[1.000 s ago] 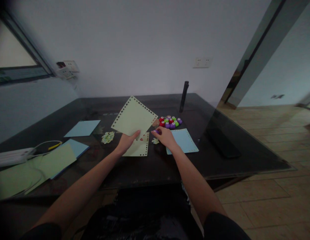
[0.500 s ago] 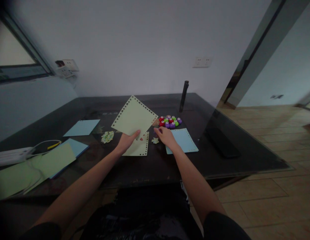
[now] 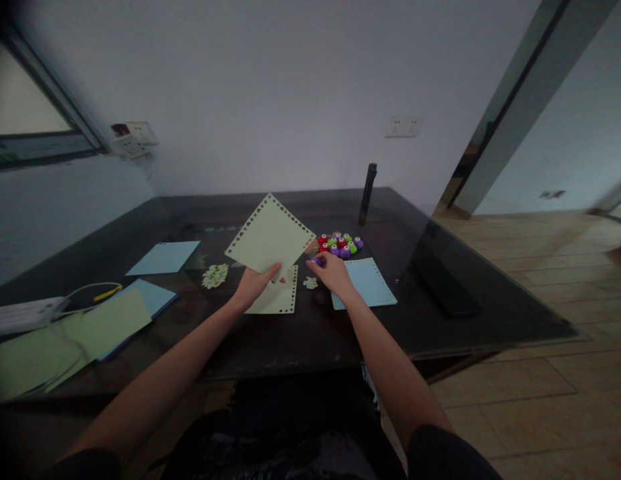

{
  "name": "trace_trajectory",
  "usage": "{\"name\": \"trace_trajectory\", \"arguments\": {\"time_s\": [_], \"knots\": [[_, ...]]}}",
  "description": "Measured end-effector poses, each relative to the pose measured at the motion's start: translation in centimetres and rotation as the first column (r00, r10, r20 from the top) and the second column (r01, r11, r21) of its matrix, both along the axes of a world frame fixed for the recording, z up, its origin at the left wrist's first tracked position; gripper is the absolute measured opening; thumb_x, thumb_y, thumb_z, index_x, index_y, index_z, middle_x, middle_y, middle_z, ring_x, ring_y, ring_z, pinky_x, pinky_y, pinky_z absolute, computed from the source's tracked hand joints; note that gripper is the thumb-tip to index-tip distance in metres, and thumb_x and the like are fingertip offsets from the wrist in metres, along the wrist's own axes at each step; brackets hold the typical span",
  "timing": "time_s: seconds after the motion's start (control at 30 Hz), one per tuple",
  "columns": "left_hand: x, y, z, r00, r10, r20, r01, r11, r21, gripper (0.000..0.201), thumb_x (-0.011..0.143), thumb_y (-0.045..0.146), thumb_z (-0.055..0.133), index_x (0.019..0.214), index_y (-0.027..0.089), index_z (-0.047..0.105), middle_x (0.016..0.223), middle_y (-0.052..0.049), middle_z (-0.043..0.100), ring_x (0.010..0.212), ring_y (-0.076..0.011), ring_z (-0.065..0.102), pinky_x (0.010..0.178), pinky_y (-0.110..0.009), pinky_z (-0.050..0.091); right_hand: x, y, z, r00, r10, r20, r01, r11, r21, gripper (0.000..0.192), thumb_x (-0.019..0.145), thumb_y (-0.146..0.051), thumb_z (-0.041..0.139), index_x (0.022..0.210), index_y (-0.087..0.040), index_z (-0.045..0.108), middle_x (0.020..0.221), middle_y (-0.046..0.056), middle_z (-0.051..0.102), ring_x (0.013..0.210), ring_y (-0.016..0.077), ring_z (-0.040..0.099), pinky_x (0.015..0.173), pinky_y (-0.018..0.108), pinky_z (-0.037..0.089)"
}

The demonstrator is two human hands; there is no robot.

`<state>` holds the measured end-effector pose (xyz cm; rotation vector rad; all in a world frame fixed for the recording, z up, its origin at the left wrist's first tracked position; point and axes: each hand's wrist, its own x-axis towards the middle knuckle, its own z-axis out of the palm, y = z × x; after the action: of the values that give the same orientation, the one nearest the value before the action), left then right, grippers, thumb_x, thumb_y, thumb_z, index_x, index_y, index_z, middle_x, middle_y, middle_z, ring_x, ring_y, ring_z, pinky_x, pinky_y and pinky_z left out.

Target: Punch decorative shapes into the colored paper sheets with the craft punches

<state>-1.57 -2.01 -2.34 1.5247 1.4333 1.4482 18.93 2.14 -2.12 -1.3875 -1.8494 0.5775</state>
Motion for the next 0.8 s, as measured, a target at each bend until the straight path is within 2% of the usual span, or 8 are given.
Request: {"name": "trace_trajectory", "arguments": {"time_s": [0.1, 0.2, 0.33, 0.43, 0.53, 0.67, 0.8], "knots": [[0.0, -0.2, 0.4, 0.999, -0.028, -0.032, 0.026, 0.997, -0.066, 0.025, 0.073, 0.030, 0.061, 0.087, 0.010, 0.067, 0.071, -0.009, 0.071, 0.076, -0.0230, 0.067, 0.076, -0.035, 0.052, 0.1, -0.3, 0.4, 1.000, 0.012, 0.006, -0.013, 0.999, 0.040, 0.028, 0.074, -0.033, 0.066, 0.096, -0.016, 0.066, 0.086, 0.006, 0.069, 0.071, 0.0172, 0.060, 0.069, 0.031, 0.046], [0.1, -0.5, 1.0, 0.998, -0.058, -0.032, 0.054, 0.993, -0.104, 0.026, 0.072, 0.030, 0.059, 0.085, 0.009, 0.066, 0.062, -0.007, 0.069, 0.058, -0.0197, 0.064, 0.057, -0.029, 0.051, 0.3, -0.5, 1.0, 0.996, 0.068, -0.060, -0.063, 0.995, 0.072, 0.028, 0.073, -0.030, 0.065, 0.098, -0.018, 0.066, 0.093, 0.005, 0.068, 0.072, 0.0159, 0.059, 0.071, 0.030, 0.046], [0.2, -0.6, 1.3, 0.996, -0.082, -0.030, 0.079, 0.992, -0.100, 0.024, 0.071, 0.031, 0.060, 0.080, 0.010, 0.065, 0.058, -0.006, 0.067, 0.053, -0.0175, 0.062, 0.051, -0.026, 0.048, 0.3, -0.6, 1.4, 0.962, 0.129, -0.240, -0.130, 0.991, 0.010, 0.028, 0.074, -0.035, 0.063, 0.096, -0.017, 0.065, 0.082, 0.004, 0.067, 0.061, 0.0138, 0.058, 0.062, 0.029, 0.049], [0.0, -0.4, 1.0, 0.994, -0.097, -0.044, 0.092, 0.990, -0.104, 0.025, 0.070, 0.033, 0.062, 0.077, 0.010, 0.065, 0.053, -0.005, 0.065, 0.047, -0.0158, 0.058, 0.049, -0.025, 0.046, 0.2, -0.6, 1.7, 0.880, 0.159, -0.447, -0.200, 0.979, -0.045, 0.033, 0.074, -0.041, 0.064, 0.096, -0.016, 0.063, 0.073, 0.002, 0.064, 0.052, 0.0126, 0.058, 0.055, 0.028, 0.051], [-0.1, -0.2, 0.7, 0.991, -0.105, -0.087, 0.095, 0.989, -0.113, 0.022, 0.071, 0.033, 0.061, 0.072, 0.010, 0.064, 0.053, -0.005, 0.065, 0.047, -0.0158, 0.058, 0.049, -0.025, 0.046, 0.4, -1.0, 2.8, 0.805, 0.124, -0.580, -0.206, 0.976, -0.076, 0.038, 0.069, -0.047, 0.068, 0.091, -0.016, 0.062, 0.066, 0.000, 0.062, 0.051, 0.0133, 0.060, 0.053, 0.029, 0.053], [-0.1, -0.2, 0.6, 0.986, -0.106, -0.128, 0.088, 0.986, -0.138, 0.019, 0.071, 0.029, 0.061, 0.076, 0.011, 0.065, 0.059, -0.006, 0.068, 0.051, -0.0165, 0.060, 0.049, -0.025, 0.046, 1.9, -1.8, 5.0, 0.746, 0.119, -0.655, -0.199, 0.979, -0.049, 0.038, 0.071, -0.048, 0.067, 0.092, -0.017, 0.064, 0.071, 0.002, 0.064, 0.054, 0.0127, 0.061, 0.055, 0.029, 0.055], [0.2, -0.4, 0.5, 0.989, -0.124, -0.079, 0.106, 0.974, -0.202, 0.026, 0.068, 0.028, 0.066, 0.086, 0.010, 0.064, 0.076, -0.008, 0.071, 0.059, -0.0181, 0.063, 0.048, -0.025, 0.047, 5.1, -1.0, 6.5, 0.751, 0.119, -0.650, -0.126, 0.991, 0.036, 0.039, 0.074, -0.049, 0.064, 0.097, -0.018, 0.065, 0.083, 0.005, 0.066, 0.061, 0.0134, 0.063, 0.055, 0.027, 0.053]]}}
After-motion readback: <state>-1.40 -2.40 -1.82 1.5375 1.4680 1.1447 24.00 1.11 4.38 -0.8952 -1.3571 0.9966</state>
